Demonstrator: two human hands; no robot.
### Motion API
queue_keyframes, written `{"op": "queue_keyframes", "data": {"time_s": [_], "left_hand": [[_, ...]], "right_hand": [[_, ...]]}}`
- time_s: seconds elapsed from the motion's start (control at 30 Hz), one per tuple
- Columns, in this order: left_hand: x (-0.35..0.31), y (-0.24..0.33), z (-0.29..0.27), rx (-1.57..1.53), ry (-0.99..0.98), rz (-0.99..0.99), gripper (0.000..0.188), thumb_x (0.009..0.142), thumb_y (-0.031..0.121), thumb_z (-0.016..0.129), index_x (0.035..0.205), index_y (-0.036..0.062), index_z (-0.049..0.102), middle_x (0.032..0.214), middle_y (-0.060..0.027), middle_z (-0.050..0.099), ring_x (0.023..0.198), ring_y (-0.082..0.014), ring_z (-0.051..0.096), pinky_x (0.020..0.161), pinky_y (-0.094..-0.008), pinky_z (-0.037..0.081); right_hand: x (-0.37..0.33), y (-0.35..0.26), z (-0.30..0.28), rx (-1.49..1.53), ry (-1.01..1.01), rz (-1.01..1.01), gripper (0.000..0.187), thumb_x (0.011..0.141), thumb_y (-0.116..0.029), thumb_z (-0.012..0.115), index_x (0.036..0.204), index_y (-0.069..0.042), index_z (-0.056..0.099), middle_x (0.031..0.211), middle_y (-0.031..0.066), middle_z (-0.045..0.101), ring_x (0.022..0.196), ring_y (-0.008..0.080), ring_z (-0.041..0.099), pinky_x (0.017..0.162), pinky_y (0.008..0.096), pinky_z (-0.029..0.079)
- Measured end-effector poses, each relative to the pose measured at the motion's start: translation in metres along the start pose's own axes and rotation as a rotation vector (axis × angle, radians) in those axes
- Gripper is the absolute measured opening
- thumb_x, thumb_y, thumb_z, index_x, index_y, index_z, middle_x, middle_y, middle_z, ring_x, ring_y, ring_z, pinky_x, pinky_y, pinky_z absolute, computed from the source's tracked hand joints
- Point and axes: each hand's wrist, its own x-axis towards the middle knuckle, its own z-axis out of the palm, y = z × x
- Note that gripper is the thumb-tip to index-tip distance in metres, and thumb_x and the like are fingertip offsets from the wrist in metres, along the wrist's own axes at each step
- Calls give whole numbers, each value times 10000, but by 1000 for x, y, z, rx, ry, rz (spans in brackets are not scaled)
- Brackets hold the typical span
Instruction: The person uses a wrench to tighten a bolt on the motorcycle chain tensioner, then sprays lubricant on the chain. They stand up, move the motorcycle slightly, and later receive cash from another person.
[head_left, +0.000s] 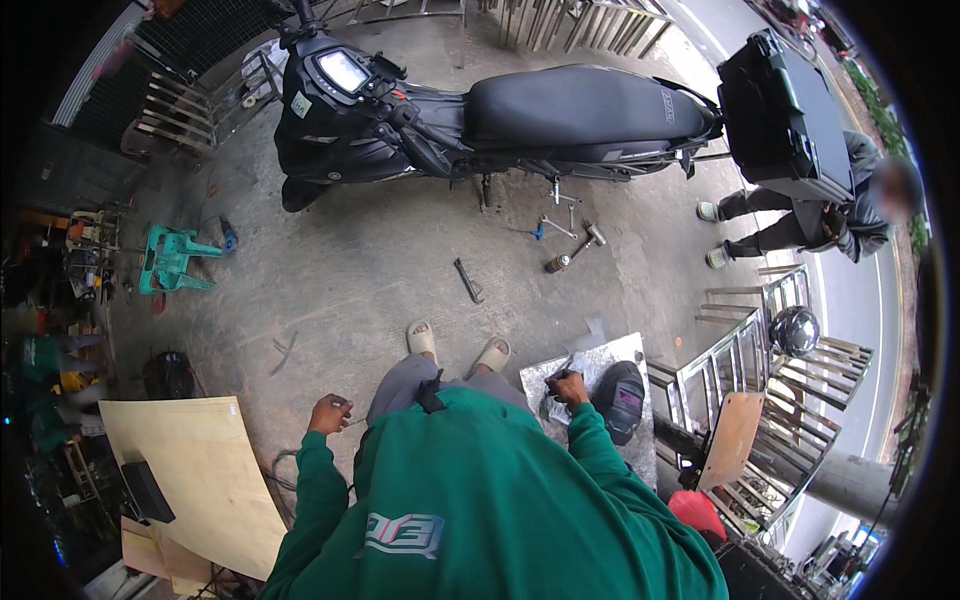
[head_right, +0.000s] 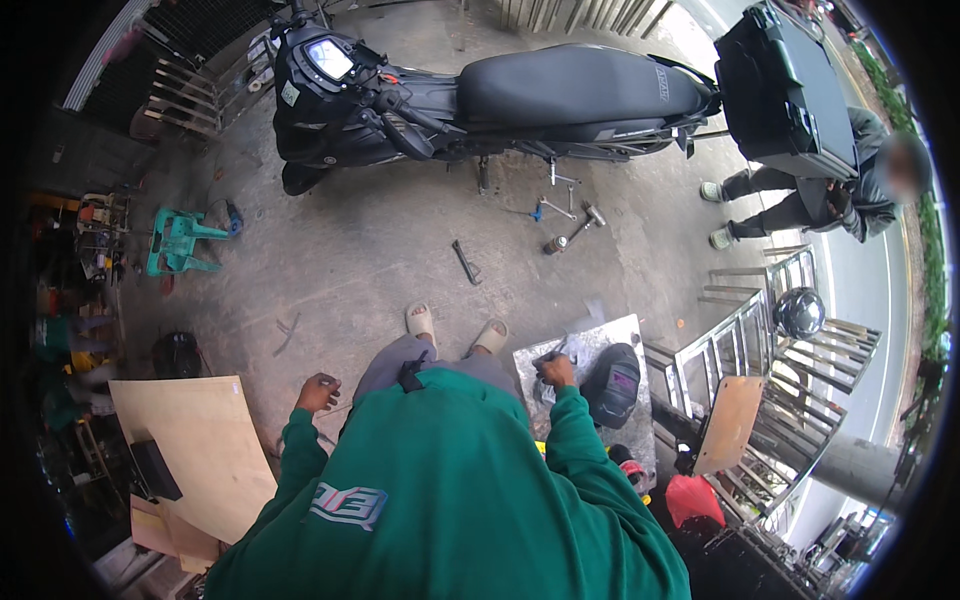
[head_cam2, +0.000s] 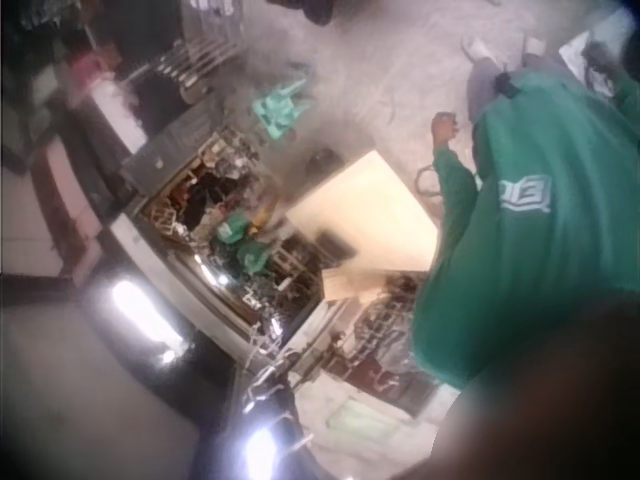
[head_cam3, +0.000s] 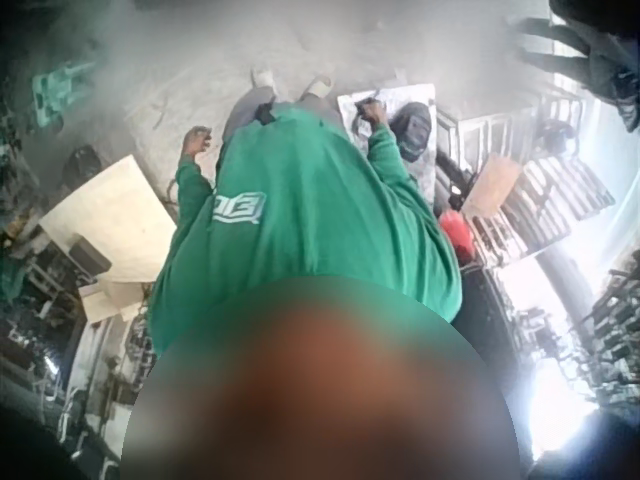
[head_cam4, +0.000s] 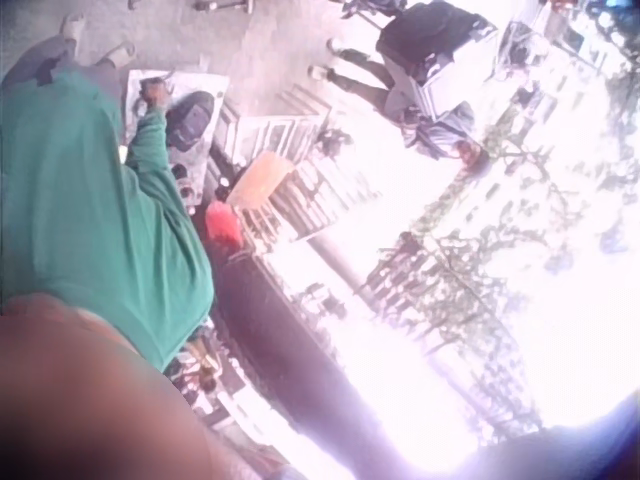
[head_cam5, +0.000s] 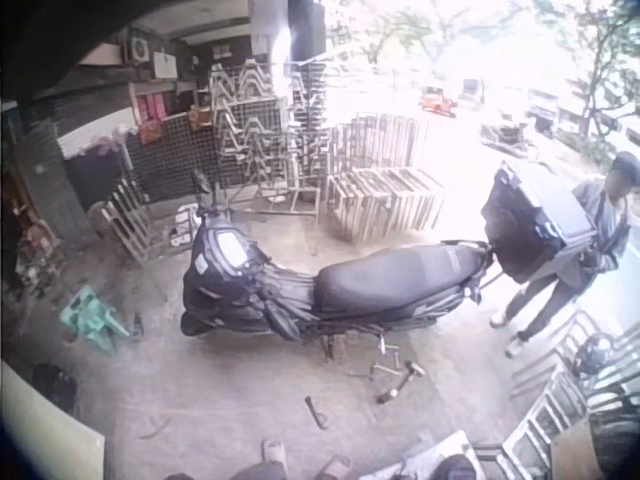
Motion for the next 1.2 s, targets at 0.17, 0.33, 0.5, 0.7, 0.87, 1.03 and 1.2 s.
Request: {"op": "queue_keyframes", "data": {"time_s": [0.17,0.33,0.5,0.7,0.87,1.03,1.2], "left_hand": [[9,45,0,104,-10,177,324,917,262,733,1052,-24,661,849,-150,734,671,-211,712,550,-343,551],[33,72,-11,148,-13,312,330,922,255,725,1028,-52,666,861,-146,738,717,-212,721,637,-353,571],[66,45,-27,92,-42,319,327,924,262,724,1036,-39,665,858,-136,740,684,-209,713,625,-355,566],[94,-15,-45,19,-112,145,316,921,261,724,1071,-7,645,870,-131,738,643,-210,702,514,-341,542],[112,-43,-67,-69,-135,135,320,923,255,717,1093,-3,634,879,-144,736,645,-215,703,505,-347,541],[132,-48,-94,-61,-135,149,330,933,254,705,1121,-7,633,888,-146,736,661,-220,708,528,-353,549],[150,-52,-123,-83,-105,207,318,946,253,685,1133,2,633,902,-135,734,675,-212,706,554,-350,558]], "right_hand": [[-11,10,13,80,29,81,274,939,-285,708,902,-19,649,774,93,684,642,211,668,495,336,484],[-43,28,11,242,133,146,249,985,-282,625,934,-38,628,786,86,678,646,213,668,524,347,493],[-78,28,24,80,183,140,248,943,-244,681,935,3,668,806,100,703,677,225,689,556,373,518],[-95,4,62,84,208,119,297,921,-265,704,940,31,683,760,119,707,623,224,692,516,358,532],[-108,-32,86,-16,185,46,289,928,-271,705,908,14,662,760,97,684,615,214,676,517,363,524],[-116,-57,104,-85,228,46,302,926,-271,713,904,28,677,786,112,706,635,212,705,529,345,548],[-126,-59,121,-109,226,9,316,910,-281,704,927,34,685,789,108,714,644,209,715,538,341,561]]}}
